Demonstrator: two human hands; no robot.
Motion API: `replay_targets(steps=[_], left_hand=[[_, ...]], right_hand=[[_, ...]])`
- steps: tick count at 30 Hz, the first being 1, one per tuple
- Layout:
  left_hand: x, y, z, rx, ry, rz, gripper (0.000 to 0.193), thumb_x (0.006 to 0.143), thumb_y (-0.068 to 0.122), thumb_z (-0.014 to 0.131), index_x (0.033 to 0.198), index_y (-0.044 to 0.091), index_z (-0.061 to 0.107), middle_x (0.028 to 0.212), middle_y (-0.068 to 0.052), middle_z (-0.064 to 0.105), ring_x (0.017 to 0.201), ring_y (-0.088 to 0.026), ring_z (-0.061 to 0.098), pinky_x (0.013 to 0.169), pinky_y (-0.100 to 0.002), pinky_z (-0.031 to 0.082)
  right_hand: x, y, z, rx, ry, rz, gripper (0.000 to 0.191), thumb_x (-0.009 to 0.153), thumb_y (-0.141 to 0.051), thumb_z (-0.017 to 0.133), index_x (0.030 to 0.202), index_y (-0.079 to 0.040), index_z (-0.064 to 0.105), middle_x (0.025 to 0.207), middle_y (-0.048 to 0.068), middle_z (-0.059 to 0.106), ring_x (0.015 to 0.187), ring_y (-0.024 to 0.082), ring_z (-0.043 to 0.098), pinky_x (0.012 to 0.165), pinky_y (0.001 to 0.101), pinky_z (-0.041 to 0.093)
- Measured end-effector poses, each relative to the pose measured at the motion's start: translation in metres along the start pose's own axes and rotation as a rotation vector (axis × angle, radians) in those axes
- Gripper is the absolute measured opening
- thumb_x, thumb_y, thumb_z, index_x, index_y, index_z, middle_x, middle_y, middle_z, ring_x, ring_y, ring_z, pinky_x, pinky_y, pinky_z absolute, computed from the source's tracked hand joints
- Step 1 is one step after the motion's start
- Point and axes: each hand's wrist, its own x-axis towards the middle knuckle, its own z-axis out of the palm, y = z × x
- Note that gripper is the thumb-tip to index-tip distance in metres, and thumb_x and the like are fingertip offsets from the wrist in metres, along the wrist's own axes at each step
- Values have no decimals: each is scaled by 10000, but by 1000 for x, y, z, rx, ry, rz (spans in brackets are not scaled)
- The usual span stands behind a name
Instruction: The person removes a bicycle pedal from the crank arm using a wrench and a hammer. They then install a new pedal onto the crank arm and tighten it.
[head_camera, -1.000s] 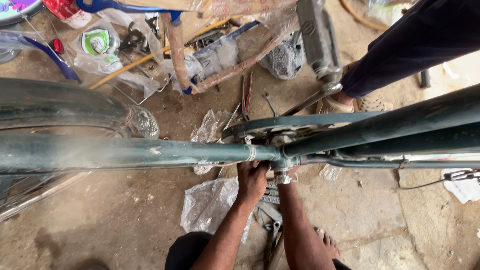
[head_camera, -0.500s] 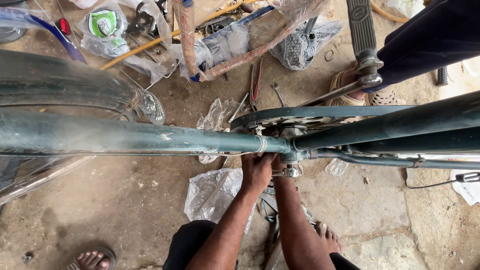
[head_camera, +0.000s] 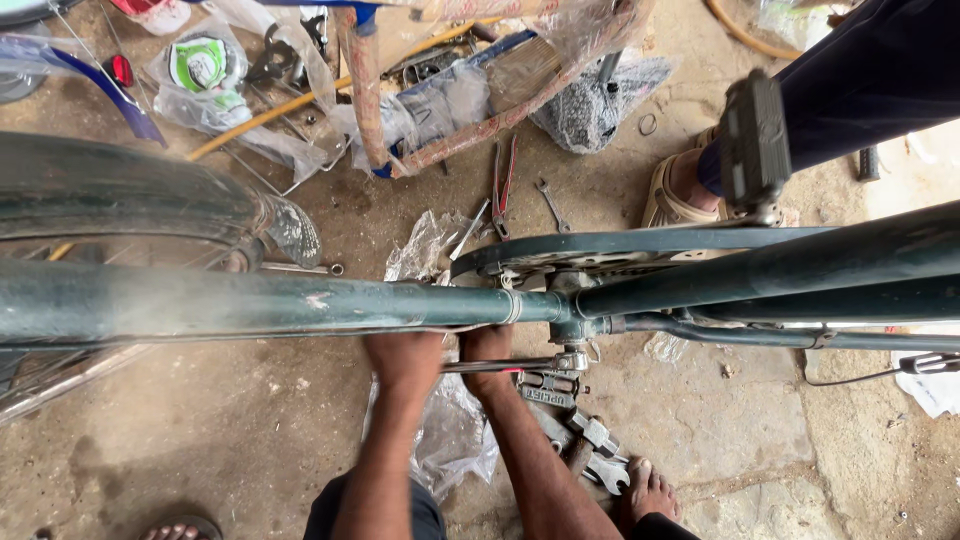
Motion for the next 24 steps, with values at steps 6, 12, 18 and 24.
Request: replay_targets(steps=[6,12,18,24], left_hand=[[33,-36,-40,-784,69,-683,241,944,308,671,1072,108,714,1042,-75,703,1000,-198,673,899,-383,550],[31,9,-85,-1803,31,-232,335,1005,282,695,1144,-22,687,1051,-185,731,712,-250,646,655,-435,538],[32,49,-111,-1645,114,-94,251,969,178,718,1106,-30,683,1003,-169,705,757,-235,651,606,-376,506],[34,13,-87,-1269,325,45,199,920,-29,758,1107,-33,689,1027,-143,718,860,-212,694,835,-360,577]], right_hand=[[-42,-35,71,500,-116,192,208,945,-278,552,938,-102,664,906,68,704,865,242,663,780,413,553],[-76,-79,113,723,-305,137,101,1030,-126,623,970,-45,635,892,96,675,844,229,621,836,366,511],[-91,-102,119,822,-313,164,57,950,-80,664,962,-36,629,837,75,677,815,209,646,825,348,564],[-68,-75,104,668,-316,90,95,987,-34,657,1080,-18,644,904,79,702,779,187,652,677,293,523]])
